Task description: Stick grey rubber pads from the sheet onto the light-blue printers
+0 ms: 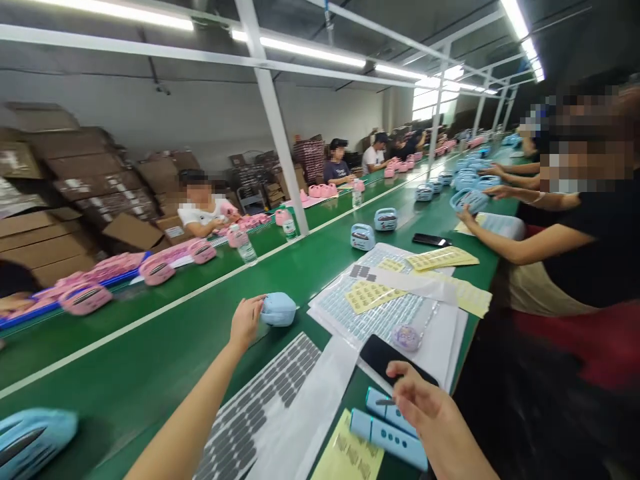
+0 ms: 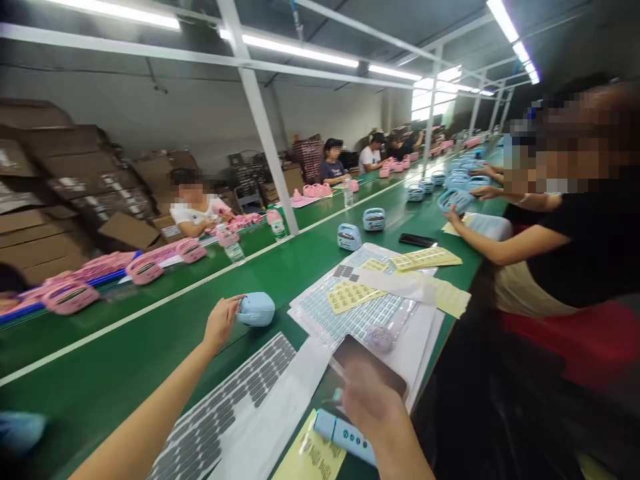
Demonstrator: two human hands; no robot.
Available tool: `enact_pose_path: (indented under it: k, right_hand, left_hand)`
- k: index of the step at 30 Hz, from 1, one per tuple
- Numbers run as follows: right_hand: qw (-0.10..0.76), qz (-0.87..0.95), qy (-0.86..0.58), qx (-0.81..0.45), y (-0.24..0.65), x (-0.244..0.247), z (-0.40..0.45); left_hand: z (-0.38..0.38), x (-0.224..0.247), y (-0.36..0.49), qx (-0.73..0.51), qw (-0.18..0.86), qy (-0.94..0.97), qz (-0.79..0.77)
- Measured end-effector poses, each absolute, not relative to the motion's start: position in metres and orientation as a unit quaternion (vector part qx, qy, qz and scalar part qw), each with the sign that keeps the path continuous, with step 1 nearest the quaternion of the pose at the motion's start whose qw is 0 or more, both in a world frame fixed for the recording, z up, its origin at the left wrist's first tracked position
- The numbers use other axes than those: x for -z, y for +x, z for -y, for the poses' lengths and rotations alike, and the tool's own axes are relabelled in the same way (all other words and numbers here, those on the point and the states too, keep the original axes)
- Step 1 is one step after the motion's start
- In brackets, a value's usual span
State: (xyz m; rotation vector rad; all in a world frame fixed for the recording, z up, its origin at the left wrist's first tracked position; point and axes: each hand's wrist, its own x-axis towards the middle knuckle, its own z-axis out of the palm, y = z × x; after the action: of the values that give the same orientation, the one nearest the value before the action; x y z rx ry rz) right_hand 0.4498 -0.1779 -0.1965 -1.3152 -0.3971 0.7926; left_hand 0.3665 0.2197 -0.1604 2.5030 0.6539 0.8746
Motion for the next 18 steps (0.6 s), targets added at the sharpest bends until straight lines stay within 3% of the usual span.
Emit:
enact_pose_path:
  k: [5,10,18]
  right_hand:
    - [0.701,0.240,-0.601,-0.300,0.424,0.160,0.135]
    - [0.634,0.365,-0.603,-0.319,0.405,0.125,0.098]
    - [0.568,0.476,-0.571,-0.353,0.373,0.090,0.083]
  left_hand:
    - [-0.180,0.133,0.318,-0.441,0.413,0.669,-0.433]
    - [-0.116,0.104,0.277,-0.368,0.647,0.404,-0.532]
    - [-0.055,0.097,0.246,-0.276,0.774,0.293,-0.488]
